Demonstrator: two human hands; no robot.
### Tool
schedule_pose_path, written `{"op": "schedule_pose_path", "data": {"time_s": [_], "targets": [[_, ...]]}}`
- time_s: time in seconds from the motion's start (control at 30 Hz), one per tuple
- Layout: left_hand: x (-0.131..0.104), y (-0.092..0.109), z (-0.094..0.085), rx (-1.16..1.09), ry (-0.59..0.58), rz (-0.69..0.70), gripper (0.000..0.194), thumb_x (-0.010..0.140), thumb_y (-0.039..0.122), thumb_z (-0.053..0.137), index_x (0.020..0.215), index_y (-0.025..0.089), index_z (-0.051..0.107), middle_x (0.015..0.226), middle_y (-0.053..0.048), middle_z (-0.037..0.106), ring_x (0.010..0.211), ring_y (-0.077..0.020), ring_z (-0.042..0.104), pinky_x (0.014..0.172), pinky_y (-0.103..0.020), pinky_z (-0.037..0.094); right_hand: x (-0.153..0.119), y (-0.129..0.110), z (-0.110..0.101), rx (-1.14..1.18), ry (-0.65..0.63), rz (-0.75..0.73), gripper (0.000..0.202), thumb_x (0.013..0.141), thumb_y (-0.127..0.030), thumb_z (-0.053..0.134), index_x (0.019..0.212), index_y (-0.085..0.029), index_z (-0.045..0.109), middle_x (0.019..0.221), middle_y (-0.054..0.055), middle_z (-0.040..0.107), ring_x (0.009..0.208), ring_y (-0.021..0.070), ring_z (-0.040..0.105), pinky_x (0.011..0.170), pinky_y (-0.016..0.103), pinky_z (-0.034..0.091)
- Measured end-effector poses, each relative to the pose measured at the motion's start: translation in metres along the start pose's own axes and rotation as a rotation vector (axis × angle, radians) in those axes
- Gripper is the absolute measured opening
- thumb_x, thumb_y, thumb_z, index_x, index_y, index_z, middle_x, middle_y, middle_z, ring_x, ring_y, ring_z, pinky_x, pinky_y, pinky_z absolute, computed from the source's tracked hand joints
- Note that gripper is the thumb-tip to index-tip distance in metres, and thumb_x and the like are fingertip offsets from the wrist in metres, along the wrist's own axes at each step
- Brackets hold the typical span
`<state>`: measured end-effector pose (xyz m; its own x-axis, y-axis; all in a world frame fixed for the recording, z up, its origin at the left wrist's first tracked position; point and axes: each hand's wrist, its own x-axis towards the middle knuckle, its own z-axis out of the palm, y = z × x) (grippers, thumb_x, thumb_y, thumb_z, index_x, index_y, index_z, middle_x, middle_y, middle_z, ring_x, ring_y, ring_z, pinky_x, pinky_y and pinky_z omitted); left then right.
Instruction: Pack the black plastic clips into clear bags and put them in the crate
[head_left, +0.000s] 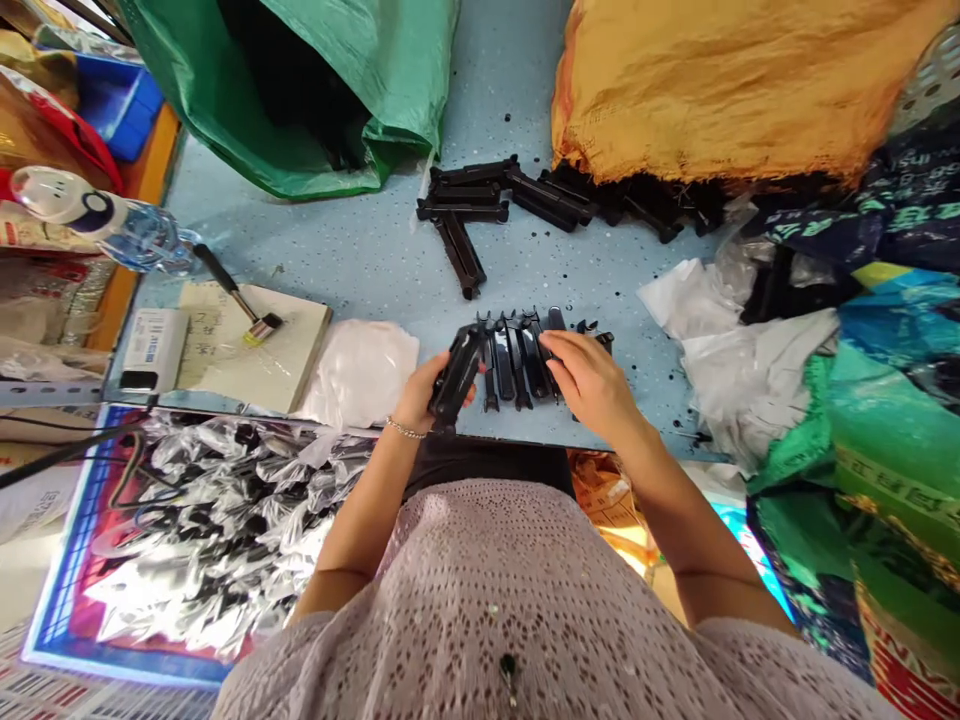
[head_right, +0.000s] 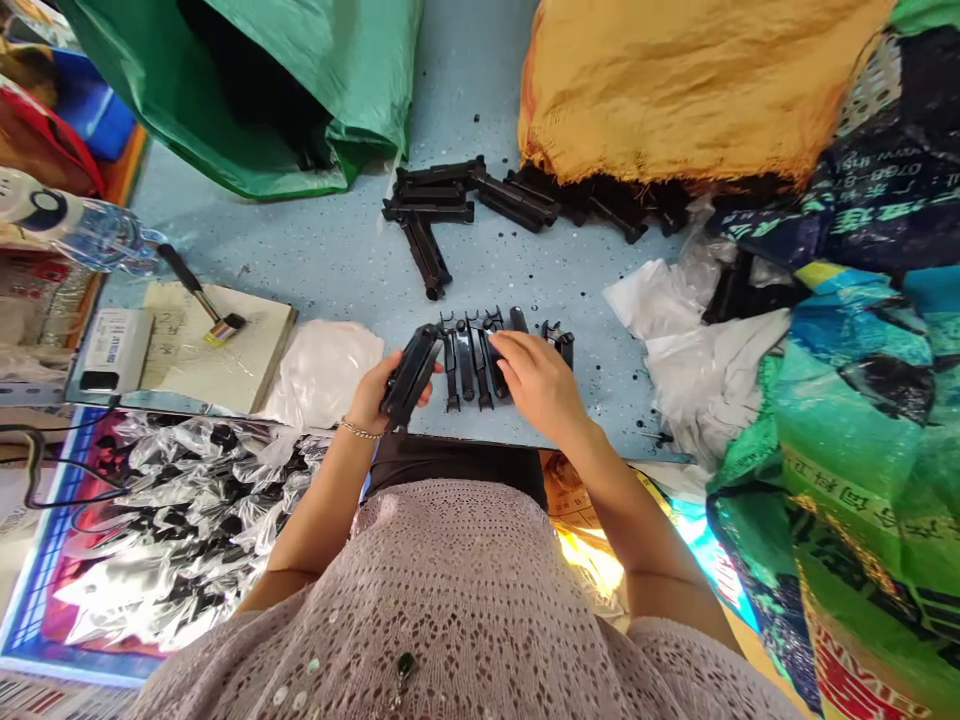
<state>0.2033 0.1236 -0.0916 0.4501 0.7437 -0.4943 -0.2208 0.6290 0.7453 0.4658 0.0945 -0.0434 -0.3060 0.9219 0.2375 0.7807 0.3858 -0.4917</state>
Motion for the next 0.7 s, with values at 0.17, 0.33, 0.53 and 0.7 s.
{"op": "schedule_pose_path", "data": {"time_s": [0.17,0.33,0.53,0.7], "targets": [[-0.041,0.011,0.013,0.047,-0.349,-0.233,0.062,0.09,0.068,0.05,0.094,0.013,0.079,0.064,-0.012,0.07,0.051,-0.0205,0.063,0.047,-0.032,0.049,0.012,-0.04,-0.006,0.084,-0.338,-0.33,0.06,0.097,-0.015,0.052,0.155,-0.03,0.045,0.154,0.008,0.051,0.141,0.0316,0.05,0.117,0.052,0.047],[-0.07,0.01,-0.008,0.246,-0.056,-0.014,0.066,0.092,0.073,0.043,0.093,0.017,0.079,0.085,-0.014,0.076,0.069,-0.0263,0.07,0.06,-0.039,0.056,0.011,-0.035,0.005,0.177,-0.471,-0.247,0.042,0.099,-0.03,0.059,0.14,-0.024,0.059,0.128,0.012,0.068,0.111,0.0303,0.069,0.096,0.05,0.06],[-0.072,-0.002,-0.07,1.016,0.911,0.419,0.028,0.087,0.046,0.068,0.083,0.019,0.067,0.095,-0.012,0.067,0.097,-0.0285,0.065,0.09,-0.041,0.051,0.023,-0.036,0.048,0.922,-0.288,0.351,0.055,0.083,-0.048,0.078,0.13,-0.024,0.06,0.117,0.01,0.073,0.102,0.026,0.073,0.089,0.046,0.062],[-0.063,-0.004,-0.103,0.723,0.805,0.333,0.019,0.083,0.037,0.069,0.078,0.019,0.064,0.073,-0.002,0.062,0.069,-0.0173,0.057,0.069,-0.03,0.046,0.047,-0.077,0.084,1.436,-0.397,0.563,0.047,0.075,-0.047,0.084,0.11,-0.022,0.066,0.104,0.006,0.074,0.092,0.0199,0.074,0.082,0.033,0.059]]}}
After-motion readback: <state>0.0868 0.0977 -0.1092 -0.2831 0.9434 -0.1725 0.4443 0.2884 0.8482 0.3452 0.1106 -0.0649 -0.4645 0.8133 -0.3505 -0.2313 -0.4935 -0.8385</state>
